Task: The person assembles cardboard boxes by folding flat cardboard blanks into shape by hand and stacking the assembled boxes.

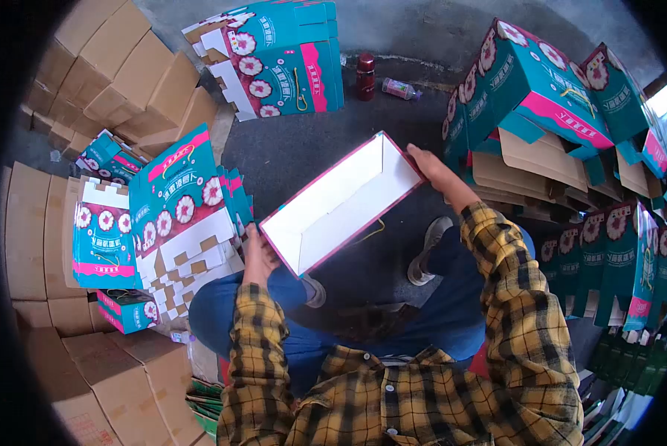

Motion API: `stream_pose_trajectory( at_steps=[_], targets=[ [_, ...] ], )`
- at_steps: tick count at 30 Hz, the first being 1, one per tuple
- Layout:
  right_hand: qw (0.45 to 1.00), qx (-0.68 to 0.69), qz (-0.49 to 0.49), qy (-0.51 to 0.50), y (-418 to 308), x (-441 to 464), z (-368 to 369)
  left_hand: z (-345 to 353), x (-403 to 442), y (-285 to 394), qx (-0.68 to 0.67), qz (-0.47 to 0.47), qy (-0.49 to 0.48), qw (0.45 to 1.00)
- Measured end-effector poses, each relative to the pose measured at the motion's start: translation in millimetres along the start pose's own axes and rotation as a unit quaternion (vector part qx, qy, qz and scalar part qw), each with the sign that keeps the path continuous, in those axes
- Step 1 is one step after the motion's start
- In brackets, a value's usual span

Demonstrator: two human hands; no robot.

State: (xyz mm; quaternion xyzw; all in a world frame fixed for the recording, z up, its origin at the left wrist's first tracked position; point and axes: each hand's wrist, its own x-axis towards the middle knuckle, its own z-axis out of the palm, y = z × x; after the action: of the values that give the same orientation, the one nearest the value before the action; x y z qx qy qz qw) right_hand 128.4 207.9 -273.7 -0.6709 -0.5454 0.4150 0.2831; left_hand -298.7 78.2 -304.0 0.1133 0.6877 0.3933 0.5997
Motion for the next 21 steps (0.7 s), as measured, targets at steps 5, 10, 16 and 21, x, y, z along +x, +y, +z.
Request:
stream_pose_trajectory(
  at_steps=[5,10,16,21],
  targets=[
    [0.964,0.077,0.172,-0.189,30.3,5.6,-13.9,-0.3,32.4,-28.7,-0.094,-0.070,-0.135,0.984],
    [0.960,0.017,0.172,-0.220,34.2,-16.5,-7.1,17.4,6.3,-23.7,0.003,-0.112,-0.156,0.981],
    [0.970,0.112,0.046,-0.210,-10.1,-30.8,-34.8,4.8,11.1,-17.8,-0.126,0.020,-0.182,0.975],
    [0.977,0.179,0.016,-0.114,-39.3,-39.3,-44.4,28.0,-23.5,18.1,-0.100,0.294,-0.199,0.930]
  ],
)
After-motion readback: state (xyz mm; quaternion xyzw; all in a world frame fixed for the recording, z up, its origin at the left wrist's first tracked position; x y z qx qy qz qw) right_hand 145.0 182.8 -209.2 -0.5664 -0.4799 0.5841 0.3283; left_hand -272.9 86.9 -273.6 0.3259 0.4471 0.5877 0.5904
